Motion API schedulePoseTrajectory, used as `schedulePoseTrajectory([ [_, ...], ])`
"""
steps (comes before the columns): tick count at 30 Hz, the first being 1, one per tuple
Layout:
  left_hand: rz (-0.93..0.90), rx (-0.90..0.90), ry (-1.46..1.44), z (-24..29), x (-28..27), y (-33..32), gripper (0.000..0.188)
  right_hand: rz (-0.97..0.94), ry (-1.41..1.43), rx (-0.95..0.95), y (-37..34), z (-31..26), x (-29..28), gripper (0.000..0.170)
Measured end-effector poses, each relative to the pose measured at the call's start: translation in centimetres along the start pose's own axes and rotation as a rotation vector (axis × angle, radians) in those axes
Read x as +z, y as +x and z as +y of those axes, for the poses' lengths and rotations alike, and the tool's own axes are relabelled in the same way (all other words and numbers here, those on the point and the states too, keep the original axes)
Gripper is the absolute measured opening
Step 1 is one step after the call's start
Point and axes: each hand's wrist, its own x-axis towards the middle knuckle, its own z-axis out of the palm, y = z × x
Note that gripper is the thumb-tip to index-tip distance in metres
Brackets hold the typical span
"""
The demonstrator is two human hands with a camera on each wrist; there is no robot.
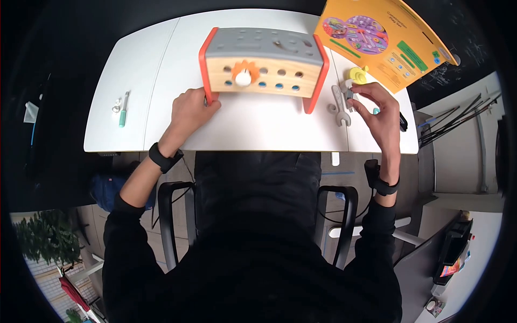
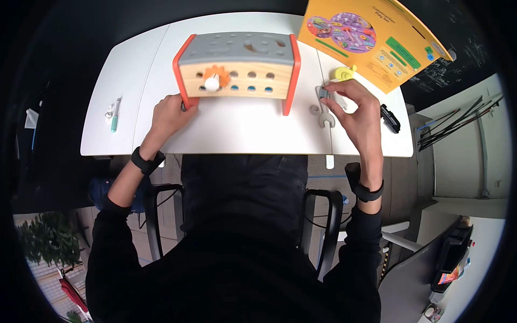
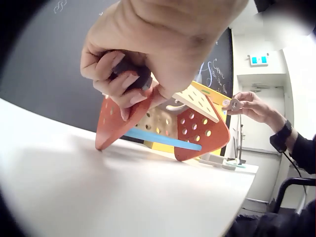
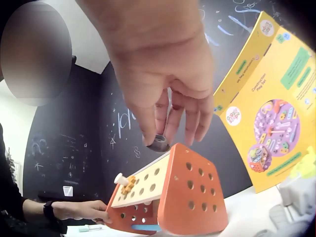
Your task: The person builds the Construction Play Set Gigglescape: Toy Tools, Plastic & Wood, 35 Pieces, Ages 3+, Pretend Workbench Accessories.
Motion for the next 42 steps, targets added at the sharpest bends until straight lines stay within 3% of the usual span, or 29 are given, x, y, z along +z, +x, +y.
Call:
schedulePoseTrajectory([
  [3,0.246,0.060,-0.051,0.6,-1.3,-0.2,0.030,-0.039,-0.015,-0.166,0.7,-1.9,0.9,0.025],
  [5,0.302,0.074,-0.041,1.2,-3.0,0.0,0.030,-0.043,0.037,-0.304,1.4,-2.0,1.9,0.026],
  [9,0.396,0.114,-0.042,0.0,-4.7,2.3,0.031,-0.034,0.113,-0.309,2.6,-3.0,3.3,0.028],
  [10,0.320,0.072,-0.072,0.3,-5.7,2.5,0.032,-0.028,0.125,-0.335,3.0,-2.8,3.5,0.030],
  [17,0.260,0.051,0.045,-0.8,-6.4,4.6,0.035,-0.071,0.255,-0.234,3.4,-2.5,5.2,0.028],
  [20,0.166,-0.054,-0.078,-0.5,-6.9,3.6,0.033,-0.040,0.333,-0.249,3.3,-3.0,5.5,0.029],
  [22,0.509,0.165,-0.058,-0.4,-6.6,2.8,0.038,-0.023,0.371,-0.224,2.9,-3.9,5.7,0.033],
  [23,0.506,0.164,-0.059,0.0,-6.7,2.4,0.038,-0.025,0.371,-0.222,2.6,-4.1,6.0,0.033],
  [25,0.420,0.446,-0.309,1.9,-7.0,1.8,0.055,-0.100,0.553,-0.089,2.2,-4.5,6.7,0.037],
  [26,0.421,0.444,-0.312,3.5,-6.7,1.2,0.055,-0.098,0.678,-0.011,2.2,-4.6,7.2,0.032],
  [28,0.151,0.626,-0.531,6.9,-5.8,0.0,0.056,-0.092,0.721,0.029,2.3,-4.7,8.3,0.029],
  [31,0.026,0.605,-0.785,9.7,-3.2,0.0,0.050,-0.096,0.686,0.043,2.1,-4.9,9.6,0.022],
  [32,0.029,0.607,-0.786,10.2,-2.8,0.2,0.050,-0.093,0.722,0.079,1.9,-5.0,10.0,0.021],
  [34,0.102,0.799,-0.673,10.8,-2.3,0.9,0.044,-0.086,0.756,0.114,1.6,-5.1,10.0,0.020],
  [36,0.097,0.749,-0.735,10.8,-1.6,1.3,0.039,-0.143,0.966,0.335,1.4,-5.1,9.8,0.020],
  [38,0.090,0.695,-0.795,11.0,-1.0,1.4,0.035,-0.141,0.996,0.329,1.0,-5.9,9.7,0.021],
  [40,0.016,0.421,-1.179,11.6,-0.5,1.2,0.030,-0.142,1.028,0.324,0.9,-6.0,9.9,0.022],
  [41,0.016,0.419,-1.179,12.0,-0.4,1.2,0.030,-0.151,0.947,0.242,0.9,-5.7,10.1,0.023],
  [42,-0.026,0.279,-1.354,12.5,-0.3,1.3,0.029,-0.159,0.864,0.160,0.9,-5.6,10.3,0.024],
])
